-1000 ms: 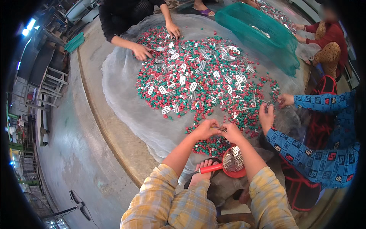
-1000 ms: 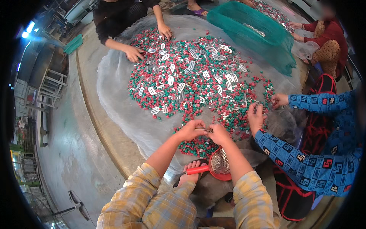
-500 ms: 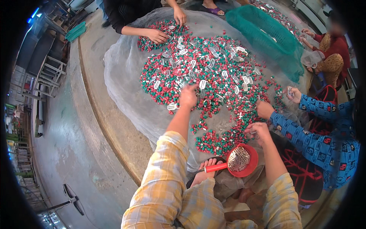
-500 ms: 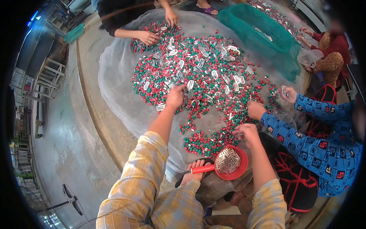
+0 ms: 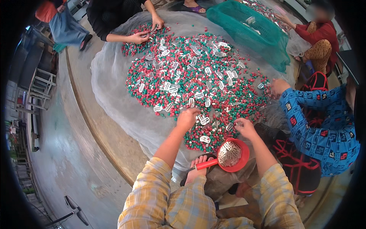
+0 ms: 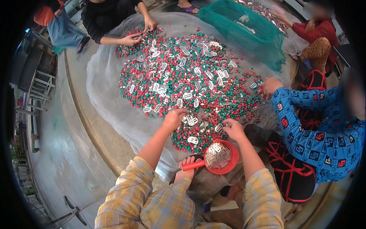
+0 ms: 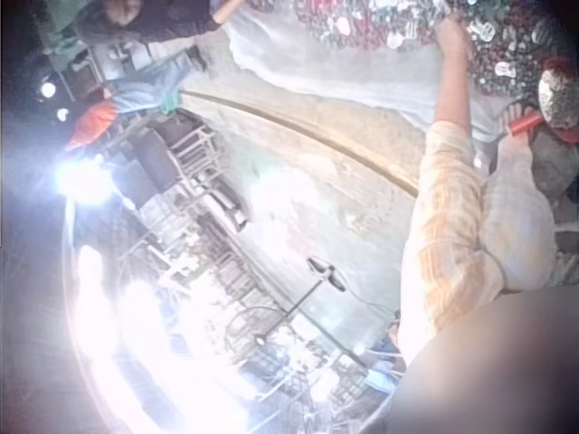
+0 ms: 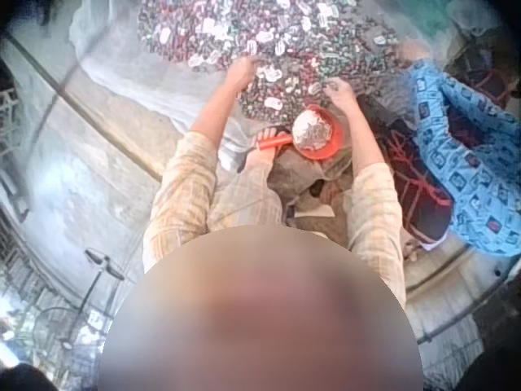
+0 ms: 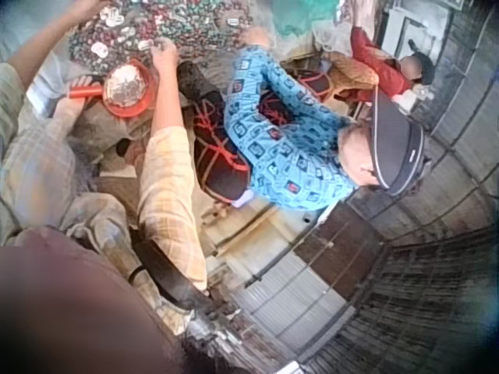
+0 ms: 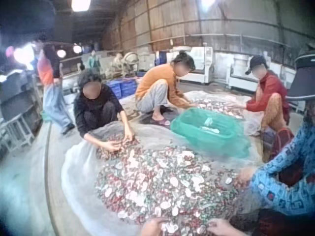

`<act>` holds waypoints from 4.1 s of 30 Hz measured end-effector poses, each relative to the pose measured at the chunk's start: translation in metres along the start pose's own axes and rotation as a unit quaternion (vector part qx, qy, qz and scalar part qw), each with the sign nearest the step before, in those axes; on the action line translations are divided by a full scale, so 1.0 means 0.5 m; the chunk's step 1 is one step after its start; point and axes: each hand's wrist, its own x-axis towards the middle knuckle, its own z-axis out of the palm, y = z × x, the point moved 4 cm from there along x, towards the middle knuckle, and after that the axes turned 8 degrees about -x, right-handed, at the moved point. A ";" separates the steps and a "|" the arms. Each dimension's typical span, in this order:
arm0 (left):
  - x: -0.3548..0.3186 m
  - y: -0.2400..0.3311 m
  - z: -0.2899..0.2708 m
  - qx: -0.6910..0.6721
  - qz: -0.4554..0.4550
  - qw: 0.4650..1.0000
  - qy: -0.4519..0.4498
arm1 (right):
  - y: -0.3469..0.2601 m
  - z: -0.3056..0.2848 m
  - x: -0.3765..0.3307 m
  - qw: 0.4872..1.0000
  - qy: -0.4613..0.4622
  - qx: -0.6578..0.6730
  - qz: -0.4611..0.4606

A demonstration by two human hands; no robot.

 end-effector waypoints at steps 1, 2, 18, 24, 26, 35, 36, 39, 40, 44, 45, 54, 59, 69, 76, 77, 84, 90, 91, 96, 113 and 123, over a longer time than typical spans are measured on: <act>-0.005 0.018 0.011 0.022 0.007 0.999 -0.022 | -0.012 0.011 0.000 0.999 -0.026 -0.037 0.010; -0.007 0.031 0.024 0.059 0.012 0.998 -0.034 | -0.029 0.018 0.000 0.995 -0.007 -0.094 -0.017; 0.009 0.057 0.081 0.019 0.044 0.999 0.008 | -0.028 0.012 0.010 0.969 -0.078 0.205 0.118; -0.015 0.063 0.124 0.057 0.101 0.983 -0.139 | -0.088 -0.006 -0.060 0.953 -0.290 0.070 -0.045; -0.023 0.067 0.140 0.093 0.092 0.974 -0.185 | -0.116 0.008 -0.099 0.932 -0.336 -0.050 -0.129; -0.033 0.073 0.058 -0.108 0.095 0.984 -0.106 | -0.176 -0.017 -0.144 0.929 -0.269 -0.137 -0.213; -0.028 0.073 0.065 -0.194 0.107 0.969 -0.114 | -0.168 -0.029 -0.130 0.958 -0.189 -0.081 -0.199; -0.047 0.105 0.059 -0.411 -0.019 0.897 -0.161 | -0.197 -0.067 -0.115 0.993 -0.043 0.043 -0.105; -0.056 0.133 0.048 -0.443 -0.087 0.873 -0.183 | -0.196 -0.065 -0.113 0.985 -0.045 0.123 -0.108; -0.078 0.160 0.081 -0.584 -0.115 0.765 -0.244 | -0.169 -0.035 -0.081 0.948 -0.076 0.288 -0.116; -0.083 0.161 0.077 -0.591 -0.117 0.758 -0.250 | -0.170 -0.028 -0.078 0.946 -0.091 0.290 -0.115; -0.100 0.198 0.051 -0.595 -0.191 0.742 -0.242 | -0.151 -0.017 -0.082 0.923 -0.058 0.379 -0.015; -0.096 0.205 0.055 -0.433 -0.003 0.865 -0.254 | -0.165 -0.019 -0.092 0.962 -0.024 0.272 -0.029; -0.075 0.177 0.025 -0.445 -0.075 0.878 -0.161 | -0.147 -0.090 -0.112 0.996 -0.056 0.055 -0.040; -0.130 0.194 0.044 -0.425 -0.053 0.862 -0.271 | -0.144 -0.042 -0.134 0.940 -0.241 0.236 0.050; -0.136 0.206 0.050 -0.420 -0.041 0.863 -0.276 | -0.143 -0.036 -0.132 0.915 -0.238 0.316 0.082; -0.133 0.227 0.057 -0.465 -0.018 0.843 -0.270 | -0.144 -0.027 -0.135 0.817 -0.301 0.489 0.058; -0.159 0.211 0.091 -0.447 -0.010 0.859 -0.251 | -0.112 -0.051 -0.130 0.888 -0.356 0.290 0.020; -0.174 0.236 0.100 -0.425 0.072 0.858 -0.278 | -0.100 -0.053 -0.128 0.920 -0.351 0.174 -0.003; -0.117 0.185 0.065 -0.084 0.080 0.987 -0.113 | -0.070 -0.049 -0.125 0.949 -0.202 -0.195 -0.142; -0.064 -0.010 0.002 -0.402 -0.165 0.888 -0.151 | -0.151 0.174 0.008 0.925 -0.131 0.346 0.087; -0.029 0.035 -0.015 -0.194 -0.079 0.974 -0.084 | -0.169 0.177 0.001 0.806 -0.160 0.557 0.123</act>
